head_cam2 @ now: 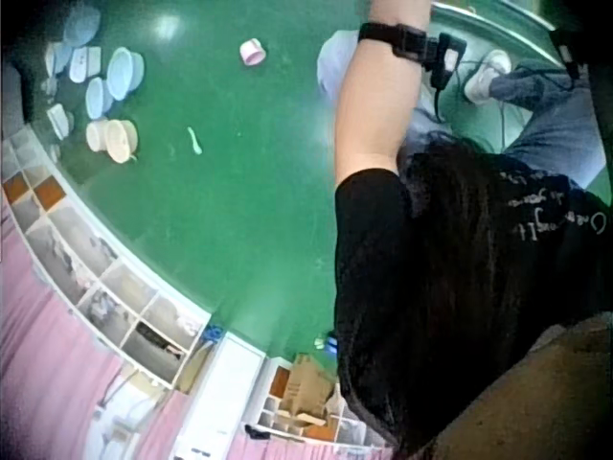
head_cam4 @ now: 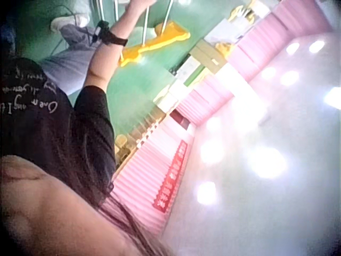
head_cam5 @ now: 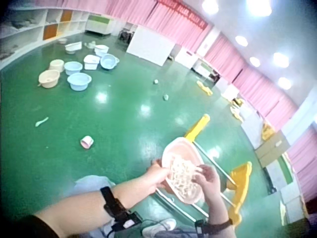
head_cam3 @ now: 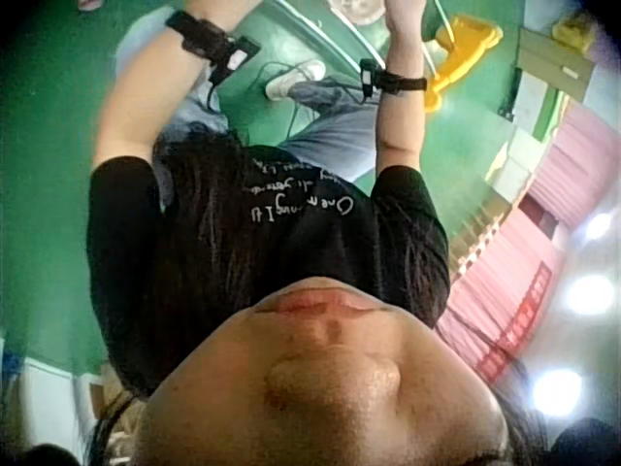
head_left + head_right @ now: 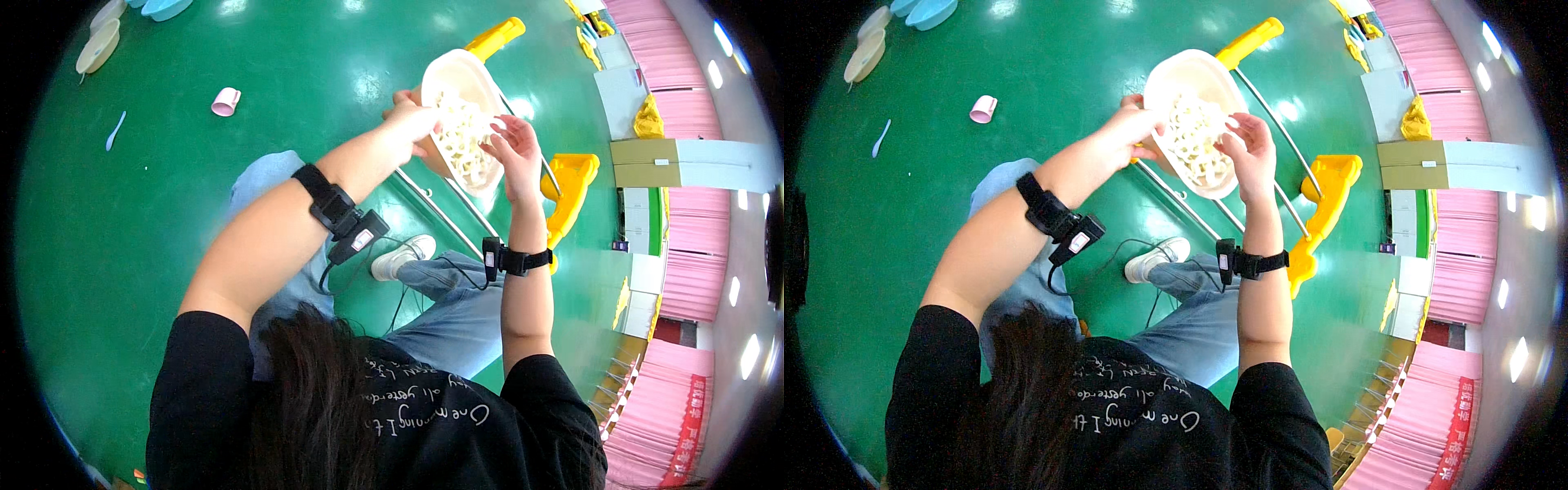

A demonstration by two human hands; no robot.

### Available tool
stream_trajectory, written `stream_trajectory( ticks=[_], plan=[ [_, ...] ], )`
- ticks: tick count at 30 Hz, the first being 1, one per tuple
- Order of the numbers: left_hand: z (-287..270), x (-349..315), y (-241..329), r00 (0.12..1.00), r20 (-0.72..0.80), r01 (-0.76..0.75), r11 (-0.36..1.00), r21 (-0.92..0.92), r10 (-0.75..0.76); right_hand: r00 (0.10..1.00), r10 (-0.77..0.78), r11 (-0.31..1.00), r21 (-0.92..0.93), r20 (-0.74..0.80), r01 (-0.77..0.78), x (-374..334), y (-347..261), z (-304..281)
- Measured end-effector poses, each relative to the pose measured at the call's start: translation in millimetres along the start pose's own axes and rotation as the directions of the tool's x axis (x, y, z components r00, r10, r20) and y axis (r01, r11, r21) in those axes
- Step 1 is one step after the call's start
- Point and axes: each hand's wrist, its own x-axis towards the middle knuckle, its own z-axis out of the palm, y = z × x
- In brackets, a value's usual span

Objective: The person picks up white plastic clips from the floor and a bowl, then attaches them to a metal bar structure. They move a chair to reposition the bowl and continue attaching the clips to the bar.

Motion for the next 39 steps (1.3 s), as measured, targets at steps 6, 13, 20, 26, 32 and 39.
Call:
stream_trajectory(
  ticks=[6,13,20,26,32,39],
  plan=[
    [3,0,-10,1.000,0.006,-0.002,1.000,0.019,0.002,0.999,0.048,0.998,-0.034,0.001,-0.048,-6,-10,-10],
    [-13,-6,4,0.976,-0.039,-0.219,0.962,-0.161,0.216,0.983,-0.014,0.955,-0.289,0.185,0.069,9,-13,-88],
    [-45,-14,31,0.972,0.017,-0.226,0.950,-0.213,0.235,0.684,0.245,0.710,-0.608,0.687,0.356,37,24,-74],
    [-33,-22,50,0.987,-0.023,-0.160,0.965,-0.207,0.159,0.254,0.689,0.649,-0.734,0.679,0.200,-17,239,-79],
    [-36,-13,49,0.987,-0.148,-0.063,0.998,-0.021,0.059,0.770,0.595,0.554,-0.811,0.230,-0.186,-80,409,-87],
    [-31,0,48,0.970,-0.243,0.008,0.998,0.067,0.009,0.826,0.563,0.582,-0.704,-0.011,-0.406,-45,471,-57]
  ],
)
